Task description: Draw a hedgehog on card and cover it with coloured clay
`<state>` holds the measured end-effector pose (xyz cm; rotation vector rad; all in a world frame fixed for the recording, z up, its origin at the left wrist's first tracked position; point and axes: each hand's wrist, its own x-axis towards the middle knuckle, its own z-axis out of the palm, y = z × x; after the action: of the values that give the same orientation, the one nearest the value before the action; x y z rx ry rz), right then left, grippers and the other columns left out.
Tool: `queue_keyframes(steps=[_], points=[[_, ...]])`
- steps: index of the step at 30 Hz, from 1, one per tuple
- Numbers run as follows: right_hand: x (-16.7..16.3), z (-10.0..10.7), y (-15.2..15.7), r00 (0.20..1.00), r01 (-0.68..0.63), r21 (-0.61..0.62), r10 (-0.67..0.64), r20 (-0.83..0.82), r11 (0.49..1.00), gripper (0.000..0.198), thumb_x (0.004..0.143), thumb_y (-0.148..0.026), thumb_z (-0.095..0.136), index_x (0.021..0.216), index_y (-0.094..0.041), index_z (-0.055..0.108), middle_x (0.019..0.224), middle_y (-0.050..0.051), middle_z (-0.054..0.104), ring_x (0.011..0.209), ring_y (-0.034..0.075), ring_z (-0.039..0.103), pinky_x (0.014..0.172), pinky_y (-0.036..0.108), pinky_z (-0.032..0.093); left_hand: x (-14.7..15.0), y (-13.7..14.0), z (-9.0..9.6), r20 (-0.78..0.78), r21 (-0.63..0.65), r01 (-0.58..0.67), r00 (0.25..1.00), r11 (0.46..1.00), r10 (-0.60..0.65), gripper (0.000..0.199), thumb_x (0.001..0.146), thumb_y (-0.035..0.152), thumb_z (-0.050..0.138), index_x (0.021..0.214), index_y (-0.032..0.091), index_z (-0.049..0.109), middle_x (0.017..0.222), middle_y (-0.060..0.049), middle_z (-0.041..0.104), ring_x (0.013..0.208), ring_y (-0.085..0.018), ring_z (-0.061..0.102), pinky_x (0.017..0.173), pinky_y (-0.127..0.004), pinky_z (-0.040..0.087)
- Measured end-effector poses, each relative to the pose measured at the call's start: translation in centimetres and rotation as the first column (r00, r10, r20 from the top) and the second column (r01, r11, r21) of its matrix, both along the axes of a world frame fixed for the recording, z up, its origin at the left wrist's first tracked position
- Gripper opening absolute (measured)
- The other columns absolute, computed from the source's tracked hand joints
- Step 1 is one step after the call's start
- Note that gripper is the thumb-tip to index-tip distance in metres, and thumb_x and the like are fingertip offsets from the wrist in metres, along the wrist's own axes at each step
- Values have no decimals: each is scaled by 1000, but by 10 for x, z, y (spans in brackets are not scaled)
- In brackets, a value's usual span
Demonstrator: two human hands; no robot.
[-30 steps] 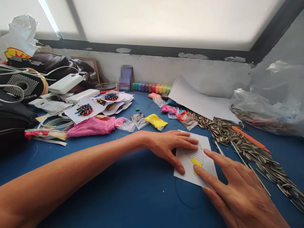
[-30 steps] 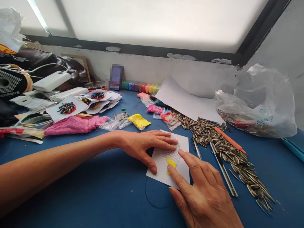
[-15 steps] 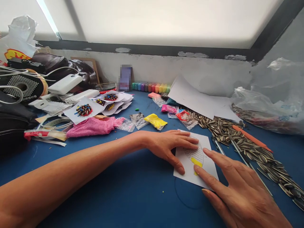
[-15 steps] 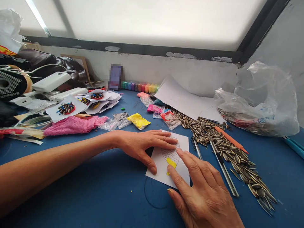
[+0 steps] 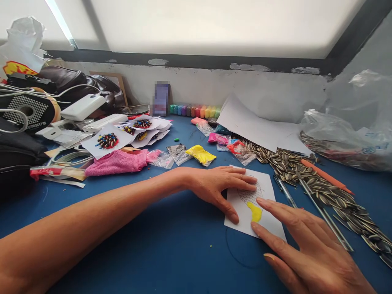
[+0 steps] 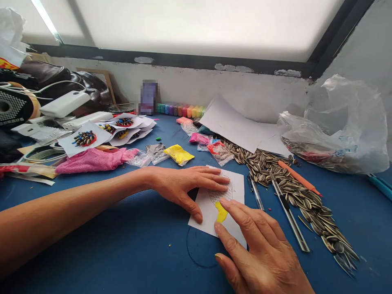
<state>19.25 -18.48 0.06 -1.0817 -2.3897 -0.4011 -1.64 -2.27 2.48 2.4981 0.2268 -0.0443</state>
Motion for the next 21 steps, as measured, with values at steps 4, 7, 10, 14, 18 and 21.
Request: queue_keyframes(steps=[4, 7, 10, 14, 18, 21], points=[[2, -2, 3, 1000, -14, 9, 14, -4, 1000, 28, 92, -30, 54, 114, -20, 70, 132, 16, 60, 121, 29, 56, 91, 45, 50, 0, 0, -1, 9, -1, -3, 1000, 1000, 3, 82, 82, 48, 70, 151, 23, 34, 160, -1, 25, 151, -24, 7, 123, -39, 4], [2, -2, 3, 1000, -24, -31, 24, -8, 999, 30, 92, -30, 55, 116, -19, 69, 132, 16, 59, 121, 29, 56, 91, 43, 51, 1, 0, -1, 13, 6, 1, 1000, 1000, -1, 81, 83, 47, 70, 151, 21, 34, 160, -2, 25, 151, -24, 8, 123, -39, 3], [2, 0, 3, 999, -35, -67, 33, -20, 997, 30, 90, -28, 57, 117, -20, 69, 134, 15, 58, 121, 28, 55, 90, 42, 52, 1, 0, -2, 7, 10, 2, 1000, 1000, -3, 81, 83, 48, 69, 151, 21, 34, 161, -2, 24, 151, -23, 7, 123, -39, 2], [2, 0, 2, 998, -33, -54, 29, -63, 998, 29, 90, -24, 55, 115, -22, 70, 139, 12, 55, 124, 29, 54, 92, 45, 50, 0, 0, -2, 21, 13, 4, 1000, 1000, -5, 81, 83, 49, 69, 151, 22, 34, 160, -2, 25, 151, -23, 9, 123, -39, 5], [3, -1, 1, 995, -5, -11, 4, -96, 1000, 28, 88, -17, 54, 111, -21, 71, 139, 12, 57, 123, 29, 56, 94, 45, 49, 0, 1, -2, 18, 12, 5, 1000, 1000, -5, 81, 83, 49, 69, 151, 20, 34, 161, -2, 24, 151, -22, 8, 123, -36, 5], [3, -2, 2, 998, 4, -16, -5, -56, 1000, 29, 89, -22, 55, 114, -20, 70, 140, 14, 56, 124, 30, 55, 94, 46, 50, 0, 1, -2, -3, 15, 4, 1000, 1000, -4, 81, 83, 49, 68, 151, 21, 33, 161, -1, 22, 152, -21, 6, 123, -37, 2]])
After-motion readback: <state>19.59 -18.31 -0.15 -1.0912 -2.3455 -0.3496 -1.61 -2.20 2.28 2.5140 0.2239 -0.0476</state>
